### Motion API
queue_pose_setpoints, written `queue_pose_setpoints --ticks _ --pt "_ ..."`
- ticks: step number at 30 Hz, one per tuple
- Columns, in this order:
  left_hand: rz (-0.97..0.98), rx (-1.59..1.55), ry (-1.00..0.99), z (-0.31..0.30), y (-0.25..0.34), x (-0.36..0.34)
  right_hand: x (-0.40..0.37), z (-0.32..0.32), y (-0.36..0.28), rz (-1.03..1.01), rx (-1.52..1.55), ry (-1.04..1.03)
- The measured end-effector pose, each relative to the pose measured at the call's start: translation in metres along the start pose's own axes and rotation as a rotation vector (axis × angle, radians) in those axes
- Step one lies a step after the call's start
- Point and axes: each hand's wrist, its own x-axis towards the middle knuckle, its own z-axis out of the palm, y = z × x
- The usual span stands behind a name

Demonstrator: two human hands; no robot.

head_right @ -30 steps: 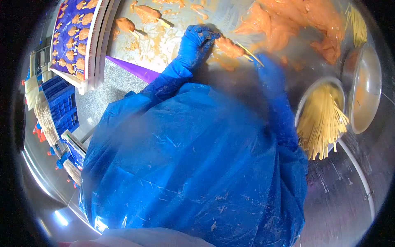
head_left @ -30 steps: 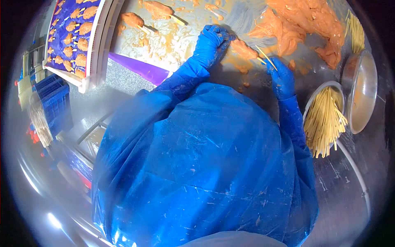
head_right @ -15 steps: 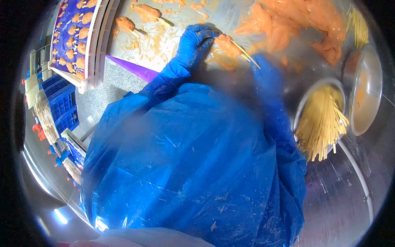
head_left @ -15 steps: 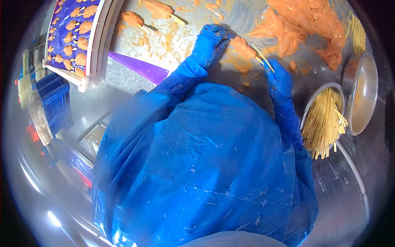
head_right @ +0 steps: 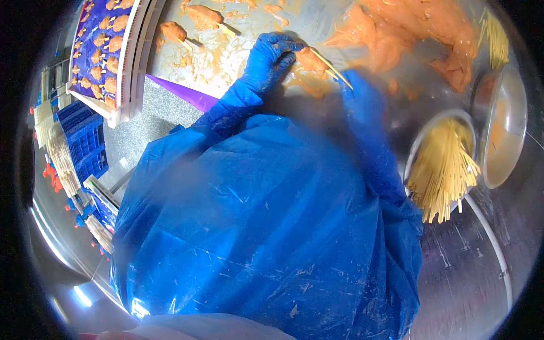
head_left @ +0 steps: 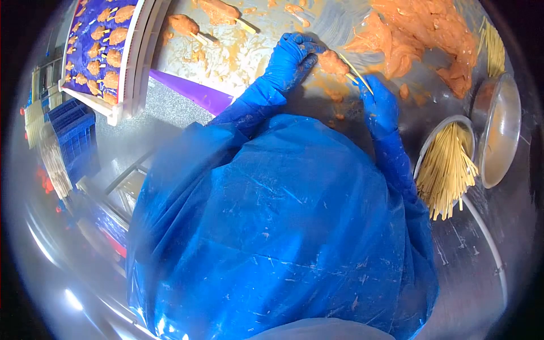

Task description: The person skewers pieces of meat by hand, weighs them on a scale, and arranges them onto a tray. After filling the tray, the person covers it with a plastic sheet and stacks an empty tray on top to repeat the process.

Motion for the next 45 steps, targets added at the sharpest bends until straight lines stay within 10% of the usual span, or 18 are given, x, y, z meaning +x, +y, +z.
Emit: queue_pose_setpoints --ticks 45 --pt "-0.073 0.122 0.203 -0.005 -0.006 0.001 0.007 -0.004 -0.008 0.018 -0.026 -0.014"
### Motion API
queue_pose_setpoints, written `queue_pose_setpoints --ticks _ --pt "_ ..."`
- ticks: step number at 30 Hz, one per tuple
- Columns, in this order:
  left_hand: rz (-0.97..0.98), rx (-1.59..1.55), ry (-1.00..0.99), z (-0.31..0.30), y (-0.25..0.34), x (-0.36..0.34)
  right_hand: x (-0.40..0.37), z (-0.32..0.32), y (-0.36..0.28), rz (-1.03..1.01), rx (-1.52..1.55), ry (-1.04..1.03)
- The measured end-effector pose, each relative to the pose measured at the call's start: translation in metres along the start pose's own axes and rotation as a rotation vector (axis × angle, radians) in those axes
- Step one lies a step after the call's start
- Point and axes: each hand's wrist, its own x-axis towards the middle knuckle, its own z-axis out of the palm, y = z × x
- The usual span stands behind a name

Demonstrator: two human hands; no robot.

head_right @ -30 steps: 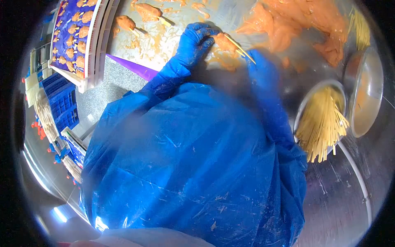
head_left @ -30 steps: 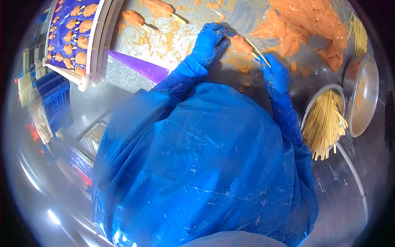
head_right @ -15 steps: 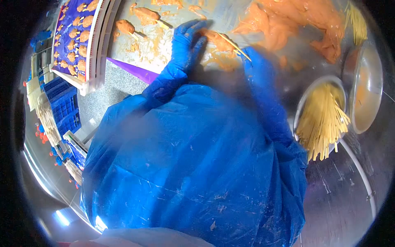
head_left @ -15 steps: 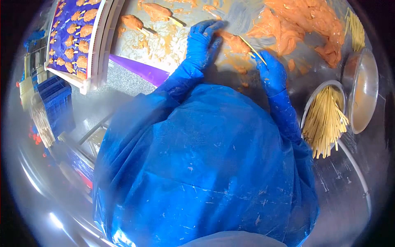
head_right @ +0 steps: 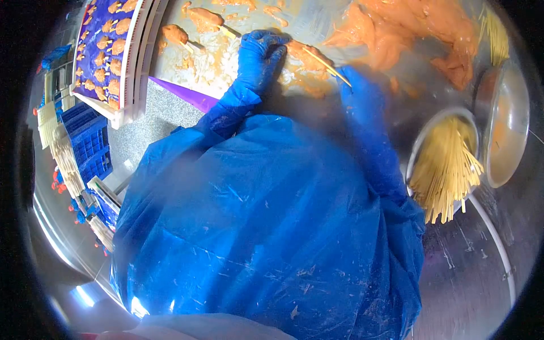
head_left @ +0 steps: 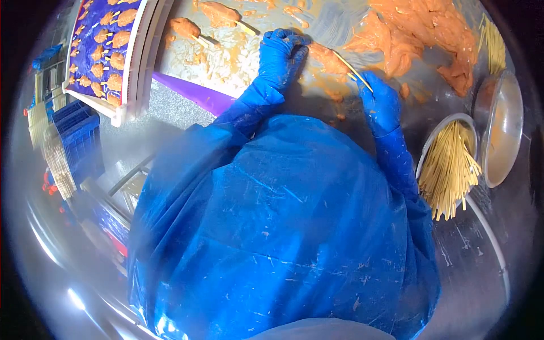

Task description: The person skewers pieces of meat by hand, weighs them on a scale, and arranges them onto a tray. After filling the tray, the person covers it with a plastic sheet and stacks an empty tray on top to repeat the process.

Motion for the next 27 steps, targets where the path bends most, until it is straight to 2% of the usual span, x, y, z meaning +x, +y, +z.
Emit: queue_pose_setpoints --ticks 3,11,16,19,21,22,23,24,27 --pt "-0.022 -0.002 0.021 0.002 -0.002 0.0 0.0 -0.004 -0.003 -0.098 -0.03 0.048" --pt "0.022 -0.079 0.012 0.006 -0.007 -0.001 0.006 -0.008 -0.017 -0.062 -0.027 -0.014" --pt "0.041 -0.081 -0.019 0.001 -0.005 0.001 0.01 0.003 -0.007 -0.112 0.012 0.035" --pt "0.06 -0.049 -0.019 0.0 -0.01 0.004 0.008 0.008 0.01 -0.046 0.097 0.026" --pt "0.089 -0.021 0.003 0.002 -0.011 0.005 0.002 0.006 0.021 0.108 0.189 0.002" --pt "0.145 -0.003 0.03 0.0 -0.005 0.007 0.0 0.006 0.03 0.11 0.188 0.005" --pt "0.201 0.013 0.056 -0.002 0.003 0.007 -0.004 0.006 0.039 0.105 0.315 -0.003" --pt "0.242 0.215 -0.142 -0.004 0.017 0.002 -0.008 0.008 0.047 0.102 0.442 -0.012" --pt "0.235 0.124 -0.362 0.013 0.044 -0.006 -0.012 0.011 0.051 0.107 0.5 -0.013"
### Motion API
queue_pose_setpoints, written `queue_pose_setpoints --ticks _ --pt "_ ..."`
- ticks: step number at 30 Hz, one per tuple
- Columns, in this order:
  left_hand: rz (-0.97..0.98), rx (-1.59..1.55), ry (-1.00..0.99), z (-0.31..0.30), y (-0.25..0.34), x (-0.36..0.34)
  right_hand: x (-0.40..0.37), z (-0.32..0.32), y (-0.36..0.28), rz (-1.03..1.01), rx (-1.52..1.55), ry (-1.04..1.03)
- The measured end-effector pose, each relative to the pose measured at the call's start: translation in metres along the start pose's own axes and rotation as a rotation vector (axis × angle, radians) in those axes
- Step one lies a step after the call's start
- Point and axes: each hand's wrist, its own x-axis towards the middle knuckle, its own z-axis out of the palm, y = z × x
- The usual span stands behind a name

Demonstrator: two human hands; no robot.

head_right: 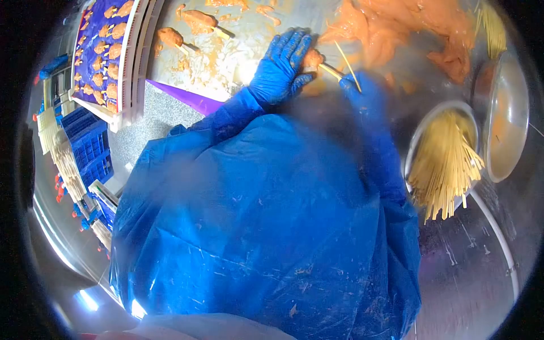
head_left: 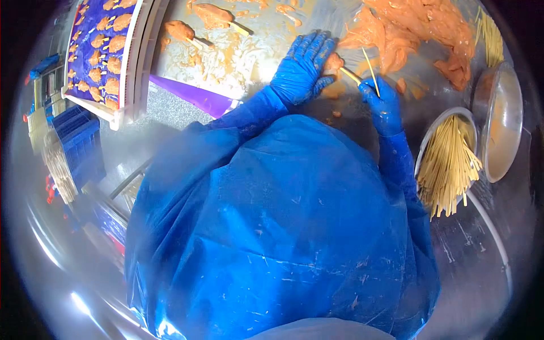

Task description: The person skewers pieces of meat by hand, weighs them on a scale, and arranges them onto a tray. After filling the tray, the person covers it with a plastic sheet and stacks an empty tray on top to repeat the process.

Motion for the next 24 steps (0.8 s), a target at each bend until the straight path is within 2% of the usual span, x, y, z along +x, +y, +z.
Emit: queue_pose_setpoints --ticks 7,10,12,19,21,22,24 --pt "0.108 0.025 -0.037 0.012 0.006 0.007 0.006 0.003 -0.002 -0.017 -0.132 0.007" --pt "0.167 -0.002 0.007 0.019 0.007 0.009 0.008 0.003 0.0 0.02 -0.155 -0.003" --pt "0.266 0.112 -0.077 0.026 0.004 0.009 0.009 0.004 0.008 -0.03 -0.178 0.0" --pt "0.305 0.085 -0.112 0.044 0.008 0.009 0.013 0.005 0.005 -0.052 -0.281 -0.005" --pt "0.478 0.295 -0.054 0.061 0.001 0.009 0.015 0.01 0.017 -0.202 -0.247 0.096" --pt "0.48 0.297 -0.048 0.051 0.004 0.011 0.013 0.009 0.011 -0.207 -0.25 0.098" --pt "0.425 -0.093 -0.093 0.03 0.013 0.011 0.008 0.006 0.001 -0.026 0.014 0.01"
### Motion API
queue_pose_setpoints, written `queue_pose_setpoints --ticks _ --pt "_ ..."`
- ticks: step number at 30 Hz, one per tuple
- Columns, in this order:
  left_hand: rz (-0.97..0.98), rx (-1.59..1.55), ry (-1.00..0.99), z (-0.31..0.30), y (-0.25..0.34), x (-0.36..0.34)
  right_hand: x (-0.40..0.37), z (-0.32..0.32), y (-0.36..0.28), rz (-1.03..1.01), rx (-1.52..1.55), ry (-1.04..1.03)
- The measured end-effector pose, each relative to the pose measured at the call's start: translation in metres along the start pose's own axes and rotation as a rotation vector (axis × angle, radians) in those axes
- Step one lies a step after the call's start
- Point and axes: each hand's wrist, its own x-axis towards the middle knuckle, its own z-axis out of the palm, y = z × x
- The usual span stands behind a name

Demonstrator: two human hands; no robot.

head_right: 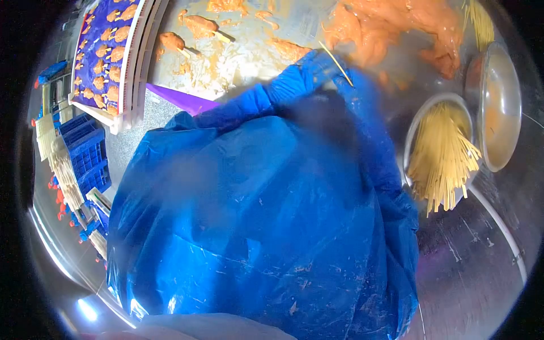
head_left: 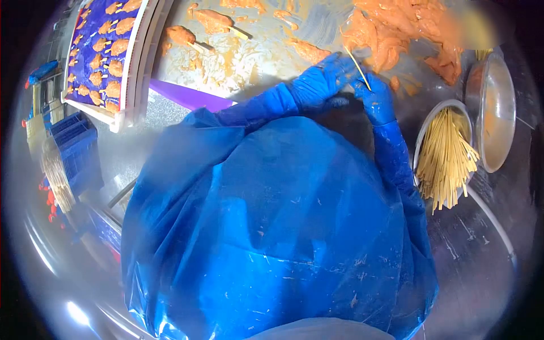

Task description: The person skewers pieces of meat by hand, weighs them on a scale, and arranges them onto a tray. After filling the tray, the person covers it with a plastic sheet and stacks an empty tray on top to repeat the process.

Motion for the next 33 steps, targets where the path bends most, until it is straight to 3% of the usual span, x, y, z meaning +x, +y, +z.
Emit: queue_pose_setpoints --ticks 4,6,7,9,10,11,12,13,15,17,18,19,20,21,22,23,25,26,28,29,31,33 --pt "-0.214 0.109 0.204 0.001 0.013 -0.009 0.001 -0.013 0.018 0.031 -0.105 -0.093" --pt "-0.007 -0.476 0.139 0.012 0.0 -0.007 0.005 -0.019 0.023 -0.018 -0.305 -0.132" --pt "0.098 -0.138 0.164 -0.001 -0.001 -0.01 0.011 -0.015 0.017 -0.055 -0.318 -0.091" --pt "-0.153 -0.41 0.451 -0.029 -0.016 0.006 0.008 -0.018 0.028 -0.025 -0.243 -0.094" --pt "-0.319 -0.356 0.501 -0.055 -0.041 0.01 0.007 -0.022 0.026 -0.115 -0.331 -0.136" --pt "-0.489 -0.317 0.551 -0.084 -0.069 0.015 0.001 -0.021 0.014 -0.044 -0.13 -0.141" --pt "-0.637 -0.637 0.825 -0.112 -0.096 0.029 -0.007 -0.019 0.003 0.031 0.067 -0.151" --pt "-0.767 -0.98 1.088 -0.142 -0.117 0.046 -0.01 -0.02 -0.004 0.005 0.051 -0.149" --pt "-0.811 -1.246 1.138 -0.176 -0.143 0.077 -0.014 -0.024 -0.01 0.276 0.162 -0.124" --pt "-1.057 -1.49 1.136 -0.18 -0.186 0.111 -0.019 -0.018 -0.025 0.27 0.193 -0.051" --pt "-0.972 -1.074 0.885 -0.163 -0.215 0.122 -0.02 -0.019 -0.027 0.227 0.301 -0.103" --pt "-0.923 -0.451 0.638 -0.142 -0.25 0.132 -0.019 -0.019 -0.025 0.183 0.409 -0.17" --pt "-0.845 0.031 0.558 -0.124 -0.281 0.141 -0.019 -0.014 -0.015 0.024 0.242 -0.069" --pt "-0.954 0.073 0.551 -0.1 -0.313 0.172 -0.019 -0.008 -0.007 -0.133 0.085 0.035" --pt "-1.062 0.105 0.538 -0.088 -0.333 0.187 -0.021 -0.008 -0.014 0.02 0.341 -0.016" --pt "-1.092 -0.024 0.472 -0.115 -0.305 0.18 -0.02 -0.008 -0.026 0.193 0.591 -0.057" --pt "-0.989 -0.529 0.888 -0.159 -0.236 0.142 -0.006 -0.001 -0.047 0.205 0.622 -0.084" --pt "-1.003 -0.527 0.912 -0.17 -0.225 0.129 0.0 0.003 -0.057 0.219 0.664 -0.077" --pt "-0.765 -1.293 1.127 -0.192 -0.217 0.097 0.029 0.016 -0.078 0.207 0.543 -0.067" --pt "-0.775 -1.283 1.161 -0.214 -0.219 0.064 0.049 0.027 -0.09 0.182 0.439 -0.036" --pt "-0.383 -0.312 0.917 -0.276 -0.214 -0.031 0.084 0.059 -0.139 0.175 0.38 -0.113" --pt "-0.719 -1.0 1.065 -0.343 -0.19 -0.115 0.123 0.098 -0.185 0.091 0.312 -0.25"
